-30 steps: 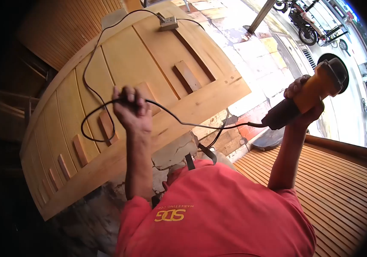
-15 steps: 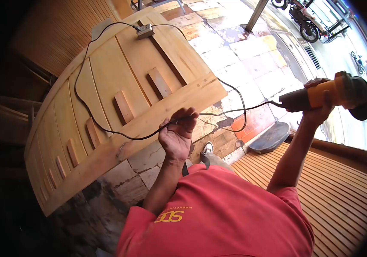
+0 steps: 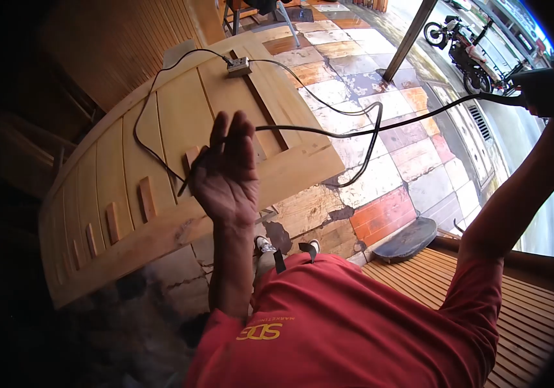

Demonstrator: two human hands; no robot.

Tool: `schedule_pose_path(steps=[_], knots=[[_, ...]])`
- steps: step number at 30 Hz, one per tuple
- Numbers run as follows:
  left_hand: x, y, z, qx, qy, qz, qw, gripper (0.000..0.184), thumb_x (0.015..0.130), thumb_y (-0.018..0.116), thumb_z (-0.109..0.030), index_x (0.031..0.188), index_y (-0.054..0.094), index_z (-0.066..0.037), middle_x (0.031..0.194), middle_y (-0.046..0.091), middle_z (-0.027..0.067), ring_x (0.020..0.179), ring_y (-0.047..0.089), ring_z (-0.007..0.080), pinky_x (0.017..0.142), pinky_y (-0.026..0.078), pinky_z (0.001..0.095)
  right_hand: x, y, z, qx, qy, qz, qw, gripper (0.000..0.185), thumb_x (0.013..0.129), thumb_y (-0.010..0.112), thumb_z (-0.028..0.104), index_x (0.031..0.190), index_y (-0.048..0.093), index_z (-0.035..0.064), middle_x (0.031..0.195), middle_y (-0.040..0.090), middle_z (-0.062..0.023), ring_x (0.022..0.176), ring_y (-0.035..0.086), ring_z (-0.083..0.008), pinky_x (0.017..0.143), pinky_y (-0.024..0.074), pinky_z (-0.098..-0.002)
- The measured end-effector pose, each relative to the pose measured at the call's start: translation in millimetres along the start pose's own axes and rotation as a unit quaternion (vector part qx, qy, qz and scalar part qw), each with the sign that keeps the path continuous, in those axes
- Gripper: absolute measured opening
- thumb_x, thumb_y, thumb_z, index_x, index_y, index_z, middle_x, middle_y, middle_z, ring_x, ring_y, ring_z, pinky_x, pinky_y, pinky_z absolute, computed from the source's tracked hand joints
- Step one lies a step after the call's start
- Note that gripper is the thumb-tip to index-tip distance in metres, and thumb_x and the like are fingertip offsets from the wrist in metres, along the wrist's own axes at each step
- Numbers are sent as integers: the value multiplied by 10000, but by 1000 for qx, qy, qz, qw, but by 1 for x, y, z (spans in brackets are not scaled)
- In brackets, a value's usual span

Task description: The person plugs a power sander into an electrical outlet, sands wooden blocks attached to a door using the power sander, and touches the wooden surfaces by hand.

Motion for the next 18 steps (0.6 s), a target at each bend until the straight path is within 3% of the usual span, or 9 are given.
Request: schedule_pose_path(steps=[4, 7, 10, 12, 14, 15, 16, 17, 18], knots=[[48, 52, -80, 39, 38, 109, 993, 497, 1029, 501, -78, 1478, 433, 125, 1475, 522, 341, 1333, 588, 403, 1085, 578, 426, 29, 33, -1, 18, -9, 18, 1000, 524, 993, 577, 381, 1273, 515, -57, 1018, 648, -235, 931, 659, -342, 923, 526, -490], [70, 73, -145, 68, 57, 125, 988, 385, 1033, 421, -22, 1347, 532, 169, 1369, 597, 357, 1171, 681, 384, 965, 637, 408, 42, 50, -12, 28, -6, 20, 999, 523, 996, 577, 384, 1272, 516, -56, 1017, 649, -231, 926, 662, -337, 914, 531, -485], [79, 32, -191, 89, 82, 105, 987, 392, 1044, 366, -36, 1315, 553, 177, 1328, 626, 352, 1137, 698, 389, 935, 647, 388, 42, 63, -35, 45, 11, 16, 999, 522, 1000, 576, 387, 1271, 517, -55, 1016, 651, -227, 920, 665, -332, 905, 536, -479], [70, -40, -197, 99, 80, 46, 991, 429, 1060, 378, -130, 1332, 539, 160, 1354, 612, 351, 1174, 679, 411, 953, 639, 419, 34, 66, -56, 57, 26, 6, 998, 522, 1002, 575, 389, 1271, 518, -54, 1016, 652, -224, 917, 667, -329, 899, 540, -475], [27, -124, -170, 183, 118, -134, 967, 498, 1068, 389, -251, 1377, 498, 124, 1412, 573, 340, 1232, 643, 444, 1010, 605, 477, 25, 69, -76, 71, 36, -6, 997, 522, 1004, 575, 391, 1270, 518, -54, 1016, 653, -221, 913, 669, -326, 892, 543, -471], [-4, -148, -134, 277, 100, -286, 912, 568, 1070, 413, -346, 1449, 412, 76, 1430, 551, 296, 1237, 632, 449, 1012, 581, 495, 17, 69, -86, 78, 42, -12, 996, 521, 1005, 574, 392, 1270, 519, -54, 1015, 654, -219, 911, 670, -324, 889, 544, -469], [-32, -162, -88, 300, 8, -326, 897, 631, 1084, 407, -368, 1534, 293, 59, 1460, 512, 276, 1256, 620, 421, 1033, 552, 477, 8, 70, -96, 87, 45, -20, 995, 521, 1006, 574, 393, 1269, 519, -53, 1015, 654, -218, 910, 670, -323, 886, 546, -467], [-60, -187, -48, 310, -99, -328, 887, 761, 1059, 476, -455, 1572, 239, 55, 1422, 532, 247, 1235, 633, 389, 986, 556, 441, 0, 71, -106, 94, 51, -25, 994, 521, 1007, 574, 394, 1269, 520, -53, 1015, 655, -216, 908, 671, -321, 883, 548, -465], [-86, -194, -11, 343, -181, -334, 860, 857, 1050, 515, -525, 1618, 185, 25, 1490, 502, 261, 1229, 640, 372, 955, 551, 418, -8, 72, -115, 101, 57, -32, 993, 521, 1008, 573, 395, 1269, 520, -53, 1015, 655, -215, 906, 672, -319, 880, 549, -463]])
Point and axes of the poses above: each hand's wrist, its own x-axis towards the middle knuckle, its own y-axis out of the palm, z = x × y, the point moved 10 cm from there along x, towards the middle knuckle
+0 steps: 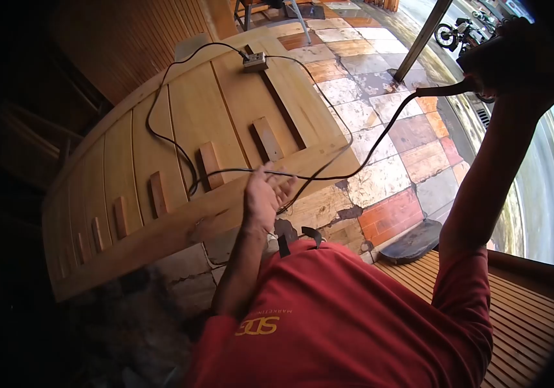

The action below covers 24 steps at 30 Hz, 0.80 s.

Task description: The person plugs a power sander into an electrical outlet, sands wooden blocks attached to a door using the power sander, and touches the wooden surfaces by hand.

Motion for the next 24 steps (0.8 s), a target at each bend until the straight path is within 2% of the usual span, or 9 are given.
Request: schedule_pose_path(steps=[4, 8, 10, 12, 13, 16, 20, 21, 24], knots=[[-37, 24, 111, 207, -171, 79, 960, 996, 1013, 545, -672, 1659, 133, -35, 1590, 436, 276, 1187, 660, 312, 933, 543, 369, -25, -5, -35, 22, 22, -11, 999, 520, 1012, 572, 399, 1268, 521, -52, 1014, 658, -209, 899, 676, -313, 868, 556, -456], [-16, 7, 127, 292, -147, 95, 940, 962, 979, 586, -699, 1614, 318, -27, 1547, 467, 309, 1174, 663, 248, 924, 530, 319, -34, -12, -46, 38, 34, -14, 999, 520, 1017, 571, 403, 1266, 523, -50, 1013, 660, -203, 892, 680, -306, 855, 563, -448], [-11, 4, 134, 397, -161, 91, 899, 996, 966, 625, -683, 1601, 337, 28, 1571, 459, 277, 1391, 515, 288, 1101, 426, 349, -34, -16, -45, 42, 37, -13, 998, 520, 1019, 571, 405, 1266, 524, -50, 1013, 661, -200, 888, 682, -303, 849, 566, -444], [3, 6, 161, 440, -74, 91, 890, 1031, 958, 639, -681, 1600, 322, 61, 1581, 448, 272, 1468, 441, 307, 1192, 341, 363, -31, -20, -39, 48, 35, -8, 998, 520, 1021, 570, 407, 1265, 524, -49, 1012, 662, -197, 885, 684, -300, 843, 569, -440], [8, 13, 174, 425, -95, 89, 896, 1072, 951, 644, -691, 1601, 301, 90, 1536, 509, 258, 1494, 420, 318, 1261, 213, 385, -30, -24, -36, 50, 35, -7, 998, 520, 1022, 570, 408, 1265, 525, -49, 1012, 662, -195, 883, 685, -298, 840, 571, -438], [15, 65, 199, 380, -151, 271, 872, 986, 992, 634, -625, 1593, 314, 89, 1418, 620, 237, 1408, 532, 285, 1228, 312, 381, -29, -38, -18, 54, 30, -2, 998, 519, 1025, 569, 411, 1264, 526, -48, 1012, 664, -191, 878, 688, -294, 830, 576, -433], [1, 72, 196, 263, -189, 281, 903, 547, 1092, 543, -482, 1294, 564, 26, 878, 711, 64, 804, 700, 121, 763, 546, 238, -53, -70, -1, 54, 42, -6, 998, 519, 1030, 568, 415, 1262, 527, -47, 1011, 666, -185, 871, 692, -287, 818, 582, -425], [-1, 73, 182, 273, -135, 244, 921, 482, 1101, 524, -486, 1177, 578, -13, 731, 620, 13, 614, 590, 87, 631, 485, 224, -66, -79, 0, 55, 52, -13, 997, 519, 1031, 567, 416, 1262, 528, -47, 1011, 667, -183, 869, 693, -285, 815, 584, -423], [-20, 85, 125, 317, -68, 215, 921, 458, 1108, 519, -463, 1185, 579, -15, 726, 599, 8, 602, 558, 80, 619, 467, 227, -125, -102, -15, 56, 121, -45, 990, 519, 1034, 567, 419, 1261, 529, -46, 1010, 668, -179, 864, 696, -281, 806, 589, -417]])
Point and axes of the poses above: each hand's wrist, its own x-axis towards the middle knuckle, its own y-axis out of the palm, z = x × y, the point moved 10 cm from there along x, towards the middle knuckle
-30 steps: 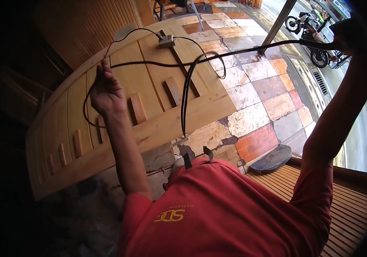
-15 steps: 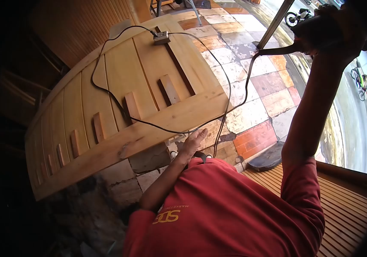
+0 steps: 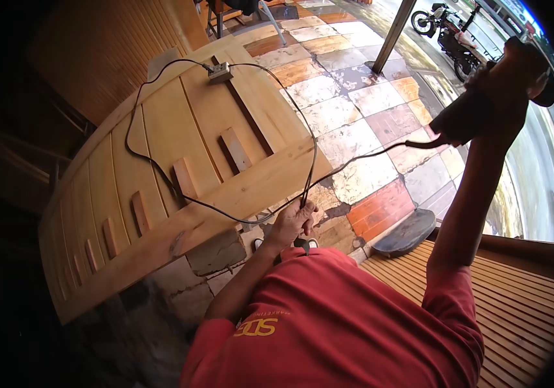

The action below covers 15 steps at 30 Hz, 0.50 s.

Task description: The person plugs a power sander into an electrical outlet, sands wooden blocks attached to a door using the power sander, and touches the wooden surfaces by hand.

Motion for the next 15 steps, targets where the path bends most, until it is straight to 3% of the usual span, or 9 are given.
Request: schedule_pose_path(steps=[3, 6, 9, 12, 15], knots=[[-18, -2, -69, 44, 77, -58, 994, 409, 1123, 509, -414, 1135, 590, -13, 737, 572, -1, 681, 557, 73, 677, 465, 236, -67, -23, -58, -3, 144, -34, 989, 496, 996, 611, 398, 1228, 541, -35, 890, 661, -152, 755, 672, -251, 694, 572, -369], [-21, 6, -123, 89, 149, -107, 979, 374, 1131, 506, -373, 1094, 610, -16, 762, 549, -4, 708, 536, 78, 715, 455, 239, -148, -33, -130, 50, 275, -63, 958, 455, 957, 657, 351, 1204, 545, -15, 893, 642, -122, 751, 669, -233, 683, 565, -358], [-17, 16, -166, 95, 229, -149, 957, 357, 1141, 487, -348, 1079, 618, -23, 738, 500, -26, 679, 493, 68, 686, 444, 242, -223, -25, -187, -24, 387, -85, 918, 427, 910, 710, 389, 1091, 598, 18, 794, 651, -82, 642, 662, -194, 584, 557, -331], [-8, 21, -180, 75, 209, -175, 959, 368, 1148, 456, -351, 1076, 623, -31, 711, 461, -43, 646, 440, 57, 655, 433, 245, -278, -1, -228, -53, 509, -52, 858, 378, 870, 744, 327, 1052, 637, 14, 788, 673, -84, 651, 672, -186, 604, 578, -338], [-9, 37, -192, 134, 257, -183, 940, 401, 1145, 438, -348, 1043, 652, -25, 701, 452, -34, 626, 401, 63, 627, 413, 249, -309, 34, -258, -62, 577, 8, 814, 410, 868, 756, 345, 1075, 646, 9, 824, 689, -83, 695, 696, -189, 654, 588, -343]])
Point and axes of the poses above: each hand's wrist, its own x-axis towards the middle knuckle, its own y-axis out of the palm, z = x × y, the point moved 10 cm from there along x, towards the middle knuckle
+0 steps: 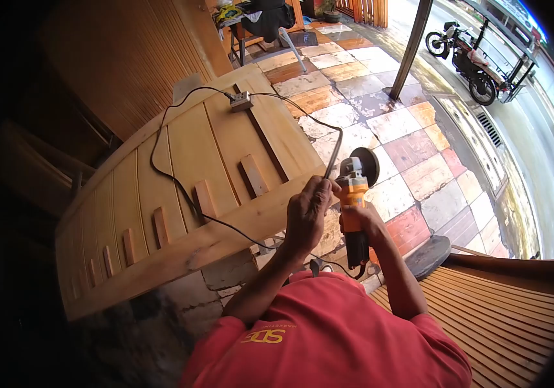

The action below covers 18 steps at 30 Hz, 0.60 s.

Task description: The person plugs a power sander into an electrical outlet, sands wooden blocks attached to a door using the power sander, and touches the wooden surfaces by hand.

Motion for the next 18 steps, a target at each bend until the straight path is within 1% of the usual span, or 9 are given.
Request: schedule_pose_path(steps=[3, 4, 5, 7, 11, 12, 13, 14, 18], knots=[[-12, 15, -12, 90, 40, 29, 995, 366, 1132, 460, -302, 1059, 672, -12, 754, 598, 63, 685, 573, 127, 661, 478, 302, 37, 28, -24, -182, -21, 93, 979, 427, 905, 727, 361, 1132, 661, 5, 881, 719, -83, 782, 713, -201, 721, 573, -343], [-16, 21, -10, 107, 96, 32, 989, 326, 1119, 473, -259, 1074, 673, -5, 830, 687, 136, 773, 700, 233, 728, 531, 353, 56, 33, -32, -308, -191, 91, 927, 370, 966, 672, 345, 1169, 673, 35, 949, 724, -63, 858, 696, -174, 764, 555, -345], [-22, 27, -9, 153, 104, 56, 981, 313, 1110, 486, -240, 1078, 678, 5, 896, 734, 177, 843, 745, 324, 770, 555, 388, 84, 38, -74, -362, -275, 161, 876, 320, 1012, 627, 319, 1206, 676, 69, 1005, 711, -44, 894, 669, -147, 788, 547, -355], [-29, 33, 8, 232, 106, 80, 963, 284, 1087, 552, -224, 1083, 714, 10, 911, 744, 188, 861, 751, 337, 774, 572, 408, 87, 91, -58, -365, -144, 226, 892, 278, 1027, 612, 287, 1181, 682, 66, 1007, 711, -29, 890, 663, -131, 785, 548, -338], [-52, 7, 12, 262, 127, 49, 956, 234, 1045, 640, -191, 1055, 758, 11, 903, 756, 176, 855, 762, 298, 762, 591, 388, 52, 165, 1, -10, -14, 360, 933, 281, 983, 694, 313, 1100, 674, 58, 869, 679, -9, 743, 638, -116, 683, 529, -281], [-62, -13, 7, 252, 98, 32, 962, 231, 1038, 655, -188, 1039, 765, 14, 886, 756, 169, 842, 763, 281, 756, 594, 375, 45, 184, 19, 32, 24, 319, 947, 314, 960, 721, 333, 1098, 675, 54, 836, 663, -20, 713, 636, -120, 650, 527, -287], [-73, -31, 8, 239, 70, 19, 968, 228, 1030, 671, -186, 1022, 772, 18, 869, 756, 162, 829, 764, 264, 751, 597, 361, 49, 194, 25, 22, 5, 311, 950, 322, 958, 722, 333, 1108, 674, 52, 841, 669, -26, 714, 644, -126, 651, 533, -291], [-85, -51, 24, 219, 52, 11, 974, 261, 1036, 681, -210, 1173, 723, 8, 984, 771, 138, 871, 762, 213, 763, 593, 320, 52, 199, 30, 12, -15, 304, 953, 330, 957, 722, 332, 1118, 672, 49, 846, 674, -33, 716, 652, -132, 652, 538, -294], [-112, -138, 96, 49, -49, -211, 975, 559, 1000, 750, -235, 1458, 490, -47, 1272, 683, 146, 1111, 696, 225, 922, 555, 342, 71, 215, 22, -3, -65, 312, 948, 397, 959, 716, 357, 1167, 664, 23, 924, 707, -54, 800, 692, -147, 729, 562, -288]])
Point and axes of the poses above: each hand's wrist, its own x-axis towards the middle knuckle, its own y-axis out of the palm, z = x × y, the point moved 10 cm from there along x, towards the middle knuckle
